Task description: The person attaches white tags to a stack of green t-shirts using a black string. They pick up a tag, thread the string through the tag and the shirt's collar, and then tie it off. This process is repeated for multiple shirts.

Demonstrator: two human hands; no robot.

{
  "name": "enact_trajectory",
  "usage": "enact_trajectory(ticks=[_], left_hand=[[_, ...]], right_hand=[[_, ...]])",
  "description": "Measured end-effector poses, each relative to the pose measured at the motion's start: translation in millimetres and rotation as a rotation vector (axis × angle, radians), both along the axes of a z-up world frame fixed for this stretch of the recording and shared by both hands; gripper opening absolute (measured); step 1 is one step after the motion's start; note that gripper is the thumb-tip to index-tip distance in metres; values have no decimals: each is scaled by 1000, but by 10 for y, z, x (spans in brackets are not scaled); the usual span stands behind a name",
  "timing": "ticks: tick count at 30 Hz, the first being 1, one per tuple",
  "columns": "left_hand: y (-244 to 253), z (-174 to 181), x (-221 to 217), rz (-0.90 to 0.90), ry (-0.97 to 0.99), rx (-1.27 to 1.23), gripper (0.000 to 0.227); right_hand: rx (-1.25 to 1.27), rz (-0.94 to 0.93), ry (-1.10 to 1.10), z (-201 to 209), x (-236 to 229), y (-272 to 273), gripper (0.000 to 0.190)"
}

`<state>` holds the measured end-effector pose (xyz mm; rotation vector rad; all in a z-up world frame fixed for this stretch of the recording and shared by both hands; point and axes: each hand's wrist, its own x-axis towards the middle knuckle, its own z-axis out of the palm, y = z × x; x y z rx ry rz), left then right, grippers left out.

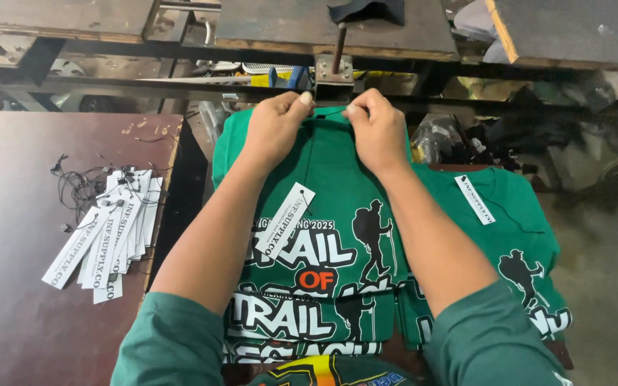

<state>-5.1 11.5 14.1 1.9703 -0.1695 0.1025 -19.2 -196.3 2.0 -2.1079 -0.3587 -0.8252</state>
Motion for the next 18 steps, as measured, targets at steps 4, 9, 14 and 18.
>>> enact_trajectory(ticks=[4, 9, 14, 18], left_hand=[[-20, -85, 59, 17, -37, 124, 24], [-120, -249, 128, 9, -370, 446, 21], [-170, -145, 325, -60, -194, 568, 28], [-199, 120, 367, -83, -76, 860, 32]], right_hand=[[-169, -158, -100, -131, 15, -586, 10], [-176, -304, 5, -444, -129, -1267, 12], [-63, -446, 235, -707, -320, -1448, 10], [125, -461, 402, -803, -418, -1447, 11]])
